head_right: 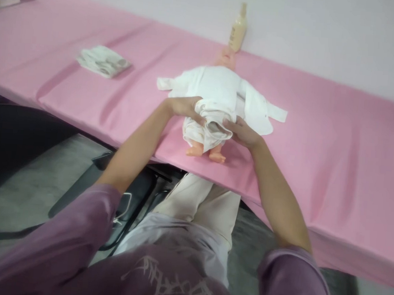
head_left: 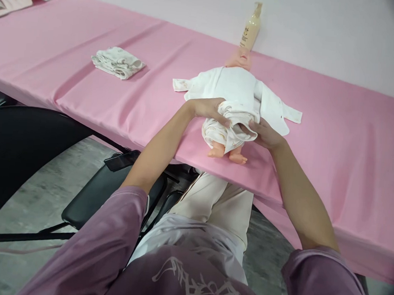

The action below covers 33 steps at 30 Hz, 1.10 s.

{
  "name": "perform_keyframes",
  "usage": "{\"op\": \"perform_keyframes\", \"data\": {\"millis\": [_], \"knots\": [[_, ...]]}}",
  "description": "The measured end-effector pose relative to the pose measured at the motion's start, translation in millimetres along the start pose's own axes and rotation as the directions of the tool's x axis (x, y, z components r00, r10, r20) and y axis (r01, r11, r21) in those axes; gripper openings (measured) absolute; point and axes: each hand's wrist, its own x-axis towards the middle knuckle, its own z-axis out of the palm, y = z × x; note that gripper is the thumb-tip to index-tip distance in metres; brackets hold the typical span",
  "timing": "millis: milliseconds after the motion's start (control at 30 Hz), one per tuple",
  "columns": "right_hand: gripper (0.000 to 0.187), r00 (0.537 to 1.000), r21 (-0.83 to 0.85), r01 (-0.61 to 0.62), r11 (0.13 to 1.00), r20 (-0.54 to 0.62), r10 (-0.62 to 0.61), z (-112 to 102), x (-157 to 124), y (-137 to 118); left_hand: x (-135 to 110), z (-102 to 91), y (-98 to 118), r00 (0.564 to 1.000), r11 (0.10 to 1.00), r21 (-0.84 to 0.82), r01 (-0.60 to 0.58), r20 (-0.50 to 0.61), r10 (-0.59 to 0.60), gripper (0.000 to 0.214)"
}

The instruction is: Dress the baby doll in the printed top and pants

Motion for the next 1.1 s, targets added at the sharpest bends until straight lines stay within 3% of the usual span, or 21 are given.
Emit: {"op": "perform_keyframes", "data": {"millis": [200,467,633,833,933,1100], "knots": [[0.093,1.0,-0.021,-0.006,1.0,0.009,0.007,-6.8,-4.1,-0.9,-2.2,-0.6,2.6,1.0,1.0,0.007,-0.021,0.022,0.021,0.092],[0.056,0.993,0.043,0.01,0.999,-0.117,-0.005,8.8,-6.1,-4.1,-3.8,-0.3,3.2,0.999,1.0,-0.006,0.004,0.048,-0.003,0.095],[0.054,0.987,0.053,0.017,0.998,-0.162,-0.009,15.7,-3.7,-7.1,-0.9,2.3,3.2,0.997,1.0,0.016,0.007,0.073,-0.008,0.09],[0.057,0.972,-0.113,0.03,0.993,-0.23,-0.055,28.0,-12.8,-26.0,-6.1,9.7,12.6,0.999,0.992,0.128,0.021,-0.027,-0.018,0.075],[0.05,0.923,-0.283,0.046,0.958,-0.356,-0.149,44.7,-28.2,-31.8,-8.5,16.7,18.7,0.997,0.979,0.205,0.022,-0.073,-0.007,0.065],[0.04,0.761,-0.429,-0.05,0.902,-0.601,-0.244,98.1,-65.3,-22.8,-9.5,43.1,36.6,0.988,0.911,0.41,0.034,-0.151,0.031,0.032]]}}
